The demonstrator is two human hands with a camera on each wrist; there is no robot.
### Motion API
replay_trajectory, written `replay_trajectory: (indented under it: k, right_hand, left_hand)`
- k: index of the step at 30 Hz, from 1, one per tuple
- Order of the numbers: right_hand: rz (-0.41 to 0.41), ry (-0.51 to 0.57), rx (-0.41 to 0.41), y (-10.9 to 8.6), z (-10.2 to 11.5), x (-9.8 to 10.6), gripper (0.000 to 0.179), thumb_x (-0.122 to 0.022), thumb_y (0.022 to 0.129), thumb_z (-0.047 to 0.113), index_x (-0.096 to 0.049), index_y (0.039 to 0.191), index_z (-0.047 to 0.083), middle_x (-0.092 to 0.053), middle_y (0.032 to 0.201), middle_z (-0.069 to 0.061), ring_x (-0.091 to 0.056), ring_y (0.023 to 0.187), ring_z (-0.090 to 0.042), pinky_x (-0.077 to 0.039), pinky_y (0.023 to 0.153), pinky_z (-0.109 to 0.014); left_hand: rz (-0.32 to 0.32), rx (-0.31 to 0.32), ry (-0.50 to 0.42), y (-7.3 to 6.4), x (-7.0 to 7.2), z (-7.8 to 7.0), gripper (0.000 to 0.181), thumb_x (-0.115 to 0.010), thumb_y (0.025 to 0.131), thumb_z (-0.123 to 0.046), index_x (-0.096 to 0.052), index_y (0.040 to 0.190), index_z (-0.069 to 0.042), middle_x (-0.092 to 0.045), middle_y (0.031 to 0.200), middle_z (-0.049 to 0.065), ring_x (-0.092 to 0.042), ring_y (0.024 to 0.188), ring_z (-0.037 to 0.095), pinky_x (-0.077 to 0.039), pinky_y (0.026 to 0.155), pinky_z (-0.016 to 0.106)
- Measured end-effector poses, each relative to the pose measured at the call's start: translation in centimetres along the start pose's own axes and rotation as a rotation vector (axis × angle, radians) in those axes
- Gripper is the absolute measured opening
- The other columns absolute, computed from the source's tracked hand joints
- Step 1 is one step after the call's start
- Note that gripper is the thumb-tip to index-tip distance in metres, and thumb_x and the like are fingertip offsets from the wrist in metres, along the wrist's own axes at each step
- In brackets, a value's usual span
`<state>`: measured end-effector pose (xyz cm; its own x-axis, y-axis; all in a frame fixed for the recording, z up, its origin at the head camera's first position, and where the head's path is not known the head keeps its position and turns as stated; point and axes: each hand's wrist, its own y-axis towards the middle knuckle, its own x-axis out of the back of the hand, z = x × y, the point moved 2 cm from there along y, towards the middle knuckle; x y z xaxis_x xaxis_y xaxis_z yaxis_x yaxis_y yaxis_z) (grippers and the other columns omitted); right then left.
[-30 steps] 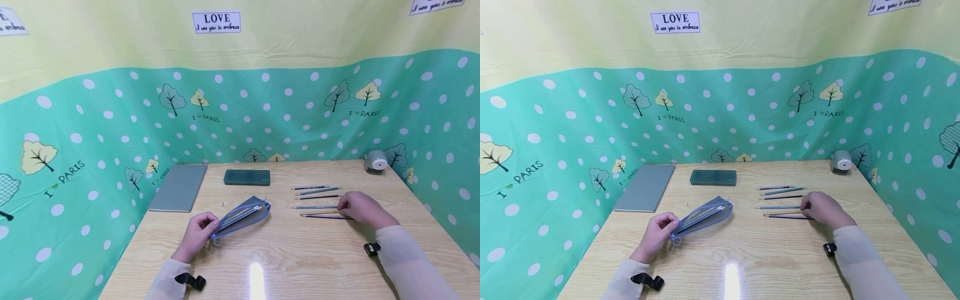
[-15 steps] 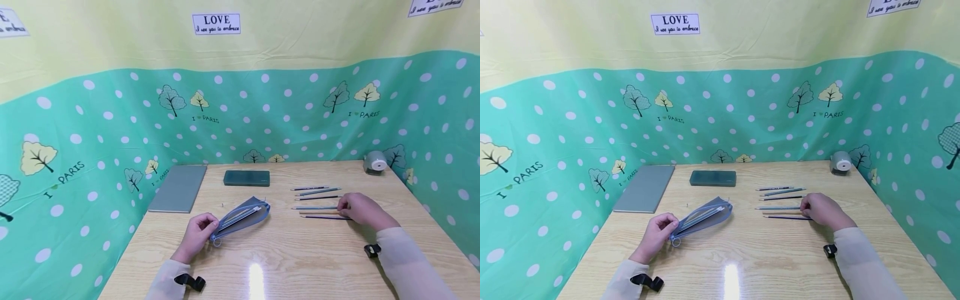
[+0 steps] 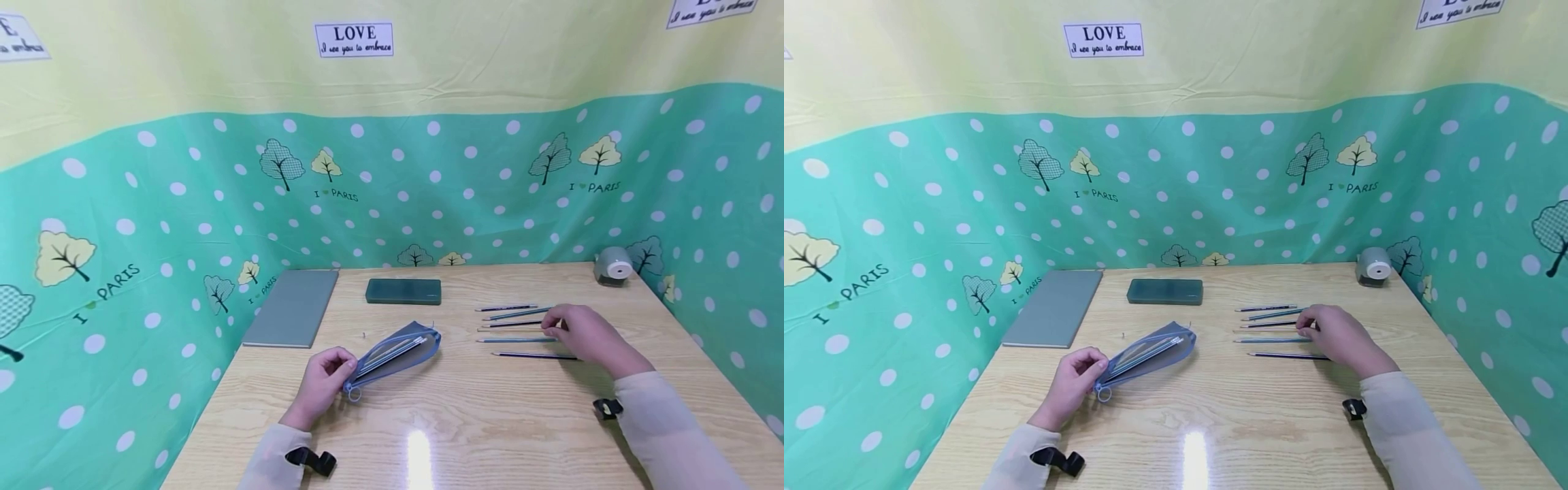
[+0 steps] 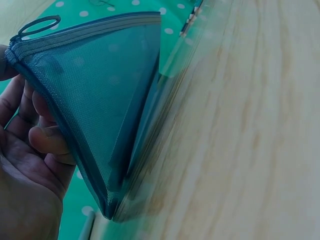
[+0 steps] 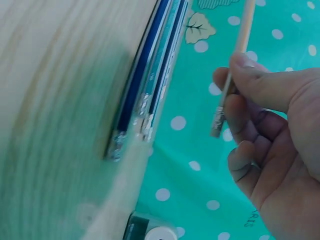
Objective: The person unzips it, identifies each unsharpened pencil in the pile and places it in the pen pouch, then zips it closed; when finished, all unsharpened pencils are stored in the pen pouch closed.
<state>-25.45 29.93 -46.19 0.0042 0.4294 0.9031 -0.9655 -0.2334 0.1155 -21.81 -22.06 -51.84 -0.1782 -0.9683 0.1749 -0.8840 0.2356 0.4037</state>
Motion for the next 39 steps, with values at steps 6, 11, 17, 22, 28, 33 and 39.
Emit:
replay_trajectory:
  k: [6,11,17,22,28,33,39]
  right_hand:
    - [-0.098,-0.043,0.089,-0.1,2.0,0.6,0.011,-0.079,0.094,0.007,-0.079,0.101,0.016,-0.065,0.09,0.006,-0.058,0.079,-0.014,-0.052,0.068,-0.036]
    - [-0.161,-0.067,0.155,0.3,4.1,0.6,0.011,-0.08,0.092,0.009,-0.079,0.099,0.017,-0.064,0.089,0.009,-0.055,0.073,-0.011,-0.049,0.065,-0.035]
    - [-0.182,-0.059,0.227,0.9,6.5,-0.2,0.011,-0.082,0.092,0.009,-0.081,0.1,0.017,-0.059,0.091,0.01,-0.06,0.079,-0.009,-0.053,0.07,-0.035]
    - [-0.195,-0.044,0.296,1.3,8.2,-0.8,0.014,-0.083,0.09,0.008,-0.082,0.099,0.019,-0.058,0.089,0.013,-0.056,0.074,-0.005,-0.051,0.067,-0.032]
    - [-0.19,-0.014,0.361,1.9,10.0,-1.9,0.014,-0.085,0.089,0.008,-0.081,0.096,0.02,-0.058,0.087,0.016,-0.055,0.071,-0.001,-0.05,0.065,-0.028]
    - [-0.153,-0.02,0.374,2.4,11.6,-2.9,0.013,-0.085,0.089,0.011,-0.081,0.095,0.022,-0.058,0.087,0.017,-0.057,0.073,-0.001,-0.051,0.066,-0.027]
    - [-0.156,-0.031,0.412,2.8,13.3,-3.2,0.014,-0.086,0.088,0.013,-0.081,0.096,0.022,-0.059,0.088,0.015,-0.055,0.071,-0.002,-0.049,0.064,-0.026]
  left_hand:
    - [-0.009,0.0,0.004,0.0,-0.1,0.0,0.007,-0.066,0.1,0.0,-0.07,0.095,0.002,-0.066,0.086,0.019,-0.058,0.073,0.008,-0.048,0.065,0.022]
    - [-0.037,-0.007,-0.001,-0.1,-0.1,0.0,0.006,-0.066,0.099,0.002,-0.071,0.095,0.002,-0.066,0.083,0.008,-0.055,0.068,0.008,-0.047,0.06,0.022]
    - [-0.052,0.005,-0.008,-0.1,0.0,-0.1,0.006,-0.067,0.099,0.002,-0.07,0.095,0.002,-0.065,0.082,0.002,-0.054,0.067,0.007,-0.046,0.059,0.021]
    - [-0.053,0.001,-0.012,-0.1,-0.1,-0.2,0.006,-0.066,0.1,0.002,-0.07,0.094,0.003,-0.065,0.082,0.003,-0.054,0.067,0.007,-0.046,0.059,0.021]
    - [-0.056,0.019,-0.016,-0.2,0.0,-0.2,0.006,-0.067,0.1,0.001,-0.07,0.095,0.003,-0.065,0.082,0.004,-0.054,0.067,0.007,-0.046,0.059,0.02]
    - [-0.064,0.025,-0.011,-0.1,0.0,-0.2,0.006,-0.067,0.099,0.001,-0.07,0.095,0.003,-0.066,0.083,0.011,-0.056,0.069,0.007,-0.047,0.061,0.021]
    - [-0.056,0.02,0.003,-0.1,0.0,-0.1,0.007,-0.067,0.1,-0.001,-0.071,0.095,0.002,-0.066,0.083,0.013,-0.055,0.068,0.008,-0.046,0.06,0.021]
